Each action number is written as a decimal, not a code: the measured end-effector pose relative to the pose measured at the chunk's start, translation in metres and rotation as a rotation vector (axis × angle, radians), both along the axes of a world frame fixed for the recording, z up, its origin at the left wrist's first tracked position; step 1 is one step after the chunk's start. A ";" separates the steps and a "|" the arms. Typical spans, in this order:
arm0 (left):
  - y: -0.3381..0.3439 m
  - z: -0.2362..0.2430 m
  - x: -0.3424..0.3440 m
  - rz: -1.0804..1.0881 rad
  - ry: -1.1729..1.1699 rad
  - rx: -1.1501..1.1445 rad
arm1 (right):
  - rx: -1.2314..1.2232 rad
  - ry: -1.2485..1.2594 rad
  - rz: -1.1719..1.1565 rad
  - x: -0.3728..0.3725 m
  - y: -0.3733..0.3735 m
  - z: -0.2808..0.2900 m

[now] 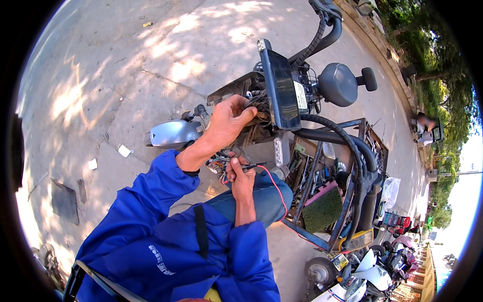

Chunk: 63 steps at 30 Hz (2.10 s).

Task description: The person repairs the electrical wiring of a scooter, using a multimeter to test connections and a screwdriver to adjust components on the handlebars. The person works on the exposed wiring harness and the handlebar assembly, ensuring the electrical system is functional.

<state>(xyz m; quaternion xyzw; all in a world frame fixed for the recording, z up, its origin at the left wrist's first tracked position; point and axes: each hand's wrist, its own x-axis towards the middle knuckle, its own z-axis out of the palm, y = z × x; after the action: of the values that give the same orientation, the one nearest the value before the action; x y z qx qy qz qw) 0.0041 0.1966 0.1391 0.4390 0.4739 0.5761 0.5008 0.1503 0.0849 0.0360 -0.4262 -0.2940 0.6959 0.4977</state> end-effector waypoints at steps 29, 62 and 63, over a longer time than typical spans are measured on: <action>-0.012 0.015 -0.013 -0.017 -0.221 0.095 | -0.038 -0.094 0.025 0.002 -0.002 0.005; 0.008 0.010 -0.023 -0.116 -0.044 0.030 | -0.053 -0.035 -0.002 0.001 -0.002 0.004; 0.006 0.011 -0.021 -0.087 -0.019 0.042 | -0.048 -0.029 -0.008 0.000 -0.002 0.005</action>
<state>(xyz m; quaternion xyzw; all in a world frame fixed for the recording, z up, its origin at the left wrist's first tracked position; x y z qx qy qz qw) -0.0171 0.2022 0.1499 0.4641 0.4373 0.5680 0.5204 0.1506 0.0826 0.0412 -0.4491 -0.2827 0.6946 0.4857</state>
